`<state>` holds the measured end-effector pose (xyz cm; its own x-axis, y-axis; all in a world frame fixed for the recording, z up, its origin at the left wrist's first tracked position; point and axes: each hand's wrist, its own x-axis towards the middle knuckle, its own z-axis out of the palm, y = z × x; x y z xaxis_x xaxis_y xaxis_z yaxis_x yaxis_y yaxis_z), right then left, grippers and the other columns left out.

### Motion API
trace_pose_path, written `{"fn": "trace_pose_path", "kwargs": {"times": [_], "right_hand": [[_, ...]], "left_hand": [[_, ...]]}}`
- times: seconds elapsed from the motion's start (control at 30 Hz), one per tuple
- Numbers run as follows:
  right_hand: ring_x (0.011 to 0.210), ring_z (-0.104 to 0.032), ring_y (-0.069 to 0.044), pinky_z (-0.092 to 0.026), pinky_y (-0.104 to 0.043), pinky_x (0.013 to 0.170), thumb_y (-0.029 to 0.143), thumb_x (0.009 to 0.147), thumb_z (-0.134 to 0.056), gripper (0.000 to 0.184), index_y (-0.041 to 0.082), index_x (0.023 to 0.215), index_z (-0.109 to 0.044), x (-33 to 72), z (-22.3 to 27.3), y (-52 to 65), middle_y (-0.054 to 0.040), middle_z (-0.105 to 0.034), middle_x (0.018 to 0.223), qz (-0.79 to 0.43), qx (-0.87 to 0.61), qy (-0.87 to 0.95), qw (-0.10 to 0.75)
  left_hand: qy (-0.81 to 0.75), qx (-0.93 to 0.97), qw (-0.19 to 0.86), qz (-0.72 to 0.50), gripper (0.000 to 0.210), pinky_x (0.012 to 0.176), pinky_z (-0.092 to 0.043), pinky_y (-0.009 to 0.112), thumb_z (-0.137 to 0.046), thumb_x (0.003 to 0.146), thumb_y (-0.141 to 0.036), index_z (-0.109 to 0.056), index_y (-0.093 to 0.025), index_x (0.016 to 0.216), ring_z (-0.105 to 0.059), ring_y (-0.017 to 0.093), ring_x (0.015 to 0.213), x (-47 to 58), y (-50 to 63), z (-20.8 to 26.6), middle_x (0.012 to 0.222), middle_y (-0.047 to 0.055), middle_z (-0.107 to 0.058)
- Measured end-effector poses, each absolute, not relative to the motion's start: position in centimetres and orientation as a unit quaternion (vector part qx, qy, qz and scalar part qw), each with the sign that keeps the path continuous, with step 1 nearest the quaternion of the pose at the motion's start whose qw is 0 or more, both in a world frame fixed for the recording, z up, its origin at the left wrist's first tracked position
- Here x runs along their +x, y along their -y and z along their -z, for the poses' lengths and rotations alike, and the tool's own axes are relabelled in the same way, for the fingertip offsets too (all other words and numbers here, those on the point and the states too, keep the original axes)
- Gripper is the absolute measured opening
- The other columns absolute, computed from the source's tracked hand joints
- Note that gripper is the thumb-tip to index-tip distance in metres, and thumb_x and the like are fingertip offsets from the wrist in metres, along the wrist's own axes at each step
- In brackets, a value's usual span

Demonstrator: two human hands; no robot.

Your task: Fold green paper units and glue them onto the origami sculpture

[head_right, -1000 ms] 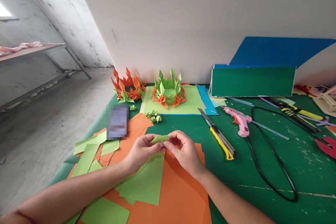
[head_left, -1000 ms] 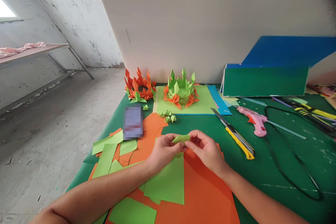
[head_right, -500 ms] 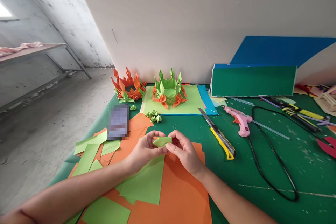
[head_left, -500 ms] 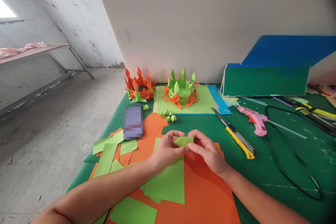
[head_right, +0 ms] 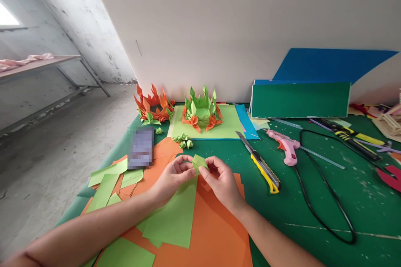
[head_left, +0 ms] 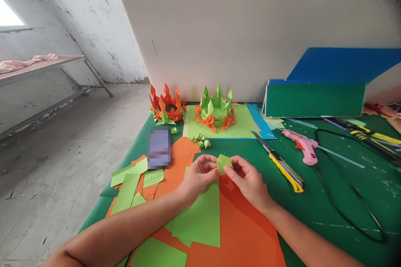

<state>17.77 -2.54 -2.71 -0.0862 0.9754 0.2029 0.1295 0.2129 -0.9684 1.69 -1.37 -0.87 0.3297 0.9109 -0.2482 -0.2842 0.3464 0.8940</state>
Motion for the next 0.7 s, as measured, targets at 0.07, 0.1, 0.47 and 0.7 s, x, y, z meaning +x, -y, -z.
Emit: {"fn": "trace_pose_path", "kwargs": {"times": [0.07, 0.1, 0.47, 0.7], "right_hand": [[0.066, -0.052, -0.013, -0.044, -0.023, 0.057, 0.038, 0.087, -0.058, 0.018, 0.021, 0.082, -0.056, 17.81, 2.78, 2.48, 0.0011, -0.055, 0.074, -0.46, -0.45, 0.586, 0.493], [0.065, -0.052, -0.013, -0.044, -0.022, 0.057, 0.038, 0.087, -0.058, 0.017, 0.021, 0.082, -0.056, 17.82, 2.8, 2.45, 0.0013, -0.056, 0.074, -0.468, -0.445, 0.581, 0.495], [0.066, -0.044, -0.012, -0.04, -0.022, 0.06, 0.037, 0.088, -0.056, 0.018, 0.02, 0.081, -0.055, 17.8, 2.87, 2.31, 0.0021, -0.048, 0.073, -0.502, -0.438, 0.585, 0.462], [0.064, -0.04, -0.011, -0.036, -0.022, 0.058, 0.034, 0.087, -0.058, 0.017, 0.02, 0.079, -0.052, 17.89, 3.55, 1.98, 0.0036, -0.045, 0.07, -0.508, -0.437, 0.582, 0.461]], "left_hand": [[-0.402, 0.391, 0.719, -0.41, 0.034, 0.068, -0.041, 0.021, -0.08, 0.065, -0.032, -0.058, -0.015, 0.084, -0.053, 0.007, 0.067, 1.65, 1.28, 0.68, 0.076, 0.0, -0.061], [-0.401, 0.393, 0.72, -0.408, 0.032, 0.068, -0.041, 0.021, -0.08, 0.065, -0.032, -0.059, -0.015, 0.081, -0.053, 0.007, 0.068, 1.63, 1.24, 0.6, 0.077, 0.0, -0.06], [-0.438, 0.475, 0.651, -0.399, 0.032, 0.061, -0.045, 0.022, -0.077, 0.068, -0.041, -0.063, -0.013, 0.077, -0.055, 0.009, 0.063, 1.1, 0.8, 1.27, 0.069, 0.0, -0.061], [-0.449, 0.48, 0.645, -0.391, 0.03, 0.07, -0.055, 0.028, -0.077, 0.068, -0.041, -0.067, -0.014, 0.077, -0.065, 0.012, 0.067, 0.84, 0.72, 1.11, 0.072, 0.001, -0.067]]}}
